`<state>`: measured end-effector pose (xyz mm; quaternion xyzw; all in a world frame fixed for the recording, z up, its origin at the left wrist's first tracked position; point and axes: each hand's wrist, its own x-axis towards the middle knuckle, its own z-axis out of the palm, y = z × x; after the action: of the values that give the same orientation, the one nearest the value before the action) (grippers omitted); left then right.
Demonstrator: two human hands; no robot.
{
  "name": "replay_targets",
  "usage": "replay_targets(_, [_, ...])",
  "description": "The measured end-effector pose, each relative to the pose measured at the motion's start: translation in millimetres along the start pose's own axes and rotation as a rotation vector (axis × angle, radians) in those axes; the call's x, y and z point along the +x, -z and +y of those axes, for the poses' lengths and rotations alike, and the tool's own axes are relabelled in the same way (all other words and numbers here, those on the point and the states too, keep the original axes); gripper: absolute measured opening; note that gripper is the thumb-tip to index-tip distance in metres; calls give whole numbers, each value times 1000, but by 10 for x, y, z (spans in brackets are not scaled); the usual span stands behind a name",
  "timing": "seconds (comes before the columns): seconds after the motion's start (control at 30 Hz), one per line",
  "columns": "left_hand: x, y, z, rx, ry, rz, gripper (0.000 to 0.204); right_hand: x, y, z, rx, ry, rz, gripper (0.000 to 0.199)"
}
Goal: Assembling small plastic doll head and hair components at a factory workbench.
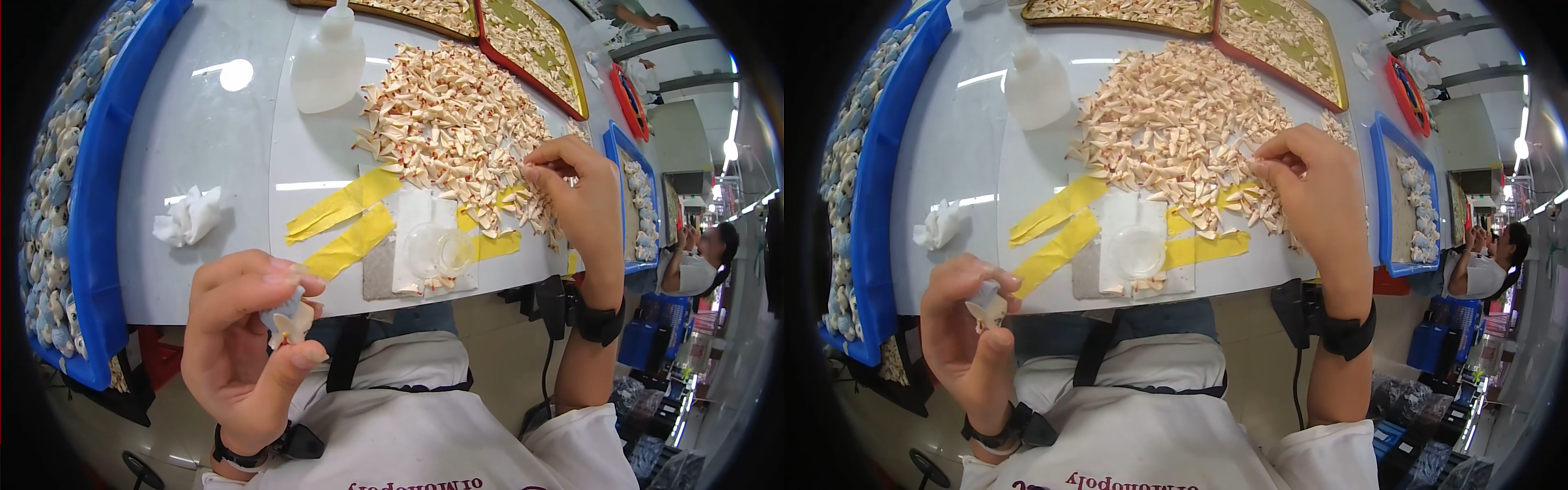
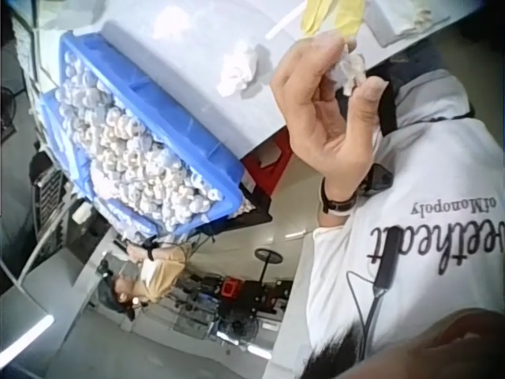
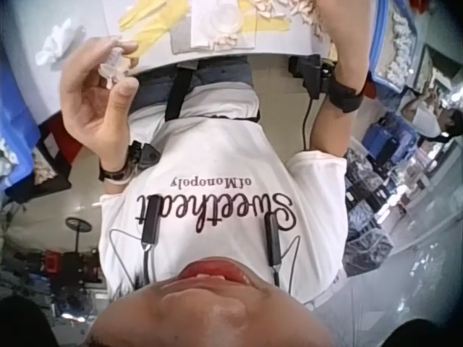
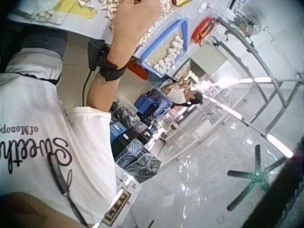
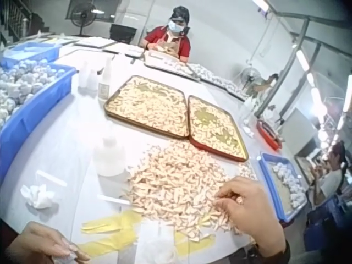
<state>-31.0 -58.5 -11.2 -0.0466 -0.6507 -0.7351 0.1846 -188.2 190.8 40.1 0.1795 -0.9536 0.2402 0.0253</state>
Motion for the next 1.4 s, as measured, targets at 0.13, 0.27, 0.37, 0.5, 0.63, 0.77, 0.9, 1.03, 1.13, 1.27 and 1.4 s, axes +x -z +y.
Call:
replay_targets(0.13, [5, -8, -9, -27, -10, -24, 36, -18, 44, 45, 45, 80, 115, 9])
replay_targets(0.27, [-14, -33, 6, -103, 12, -5, 36, -124, 116, 22, 289, -88, 198, 8])
replay_targets(0.37, [-17, -45, 30, -137, 43, 17, 35, -248, 162, 37, 464, -180, 236, 9])
replay_targets(0.5, [-14, -46, 32, -162, 62, 7, 35, -434, 180, 48, 542, -283, 243, 13])
replay_targets(0.63, [3, -90, 76, -167, 70, 8, 34, -648, 256, 73, 516, -302, 242, 17])
replay_targets(0.77, [-7, -132, 60, -157, 91, -2, 32, -823, 362, 185, 616, -358, 213, 15])
replay_targets(0.9, [-60, -247, 170, -70, 219, 152, 37, -839, 373, 211, 920, -394, 242, 14])
replay_targets(1.03, [-71, -183, 236, -195, 94, -35, 25, -864, 401, 293, 1168, -386, 327, 14])
replay_targets(1.13, [-87, -223, 224, -197, 138, -19, 26, -898, 359, 305, 1171, -397, 309, 14])
replay_targets(1.27, [-97, -239, 229, -195, 147, -24, 26, -907, 306, 344, 1260, -371, 271, 14])
replay_targets(1.4, [-105, -262, 245, -191, 183, -20, 26, -919, 266, 339, 1251, -362, 258, 13])
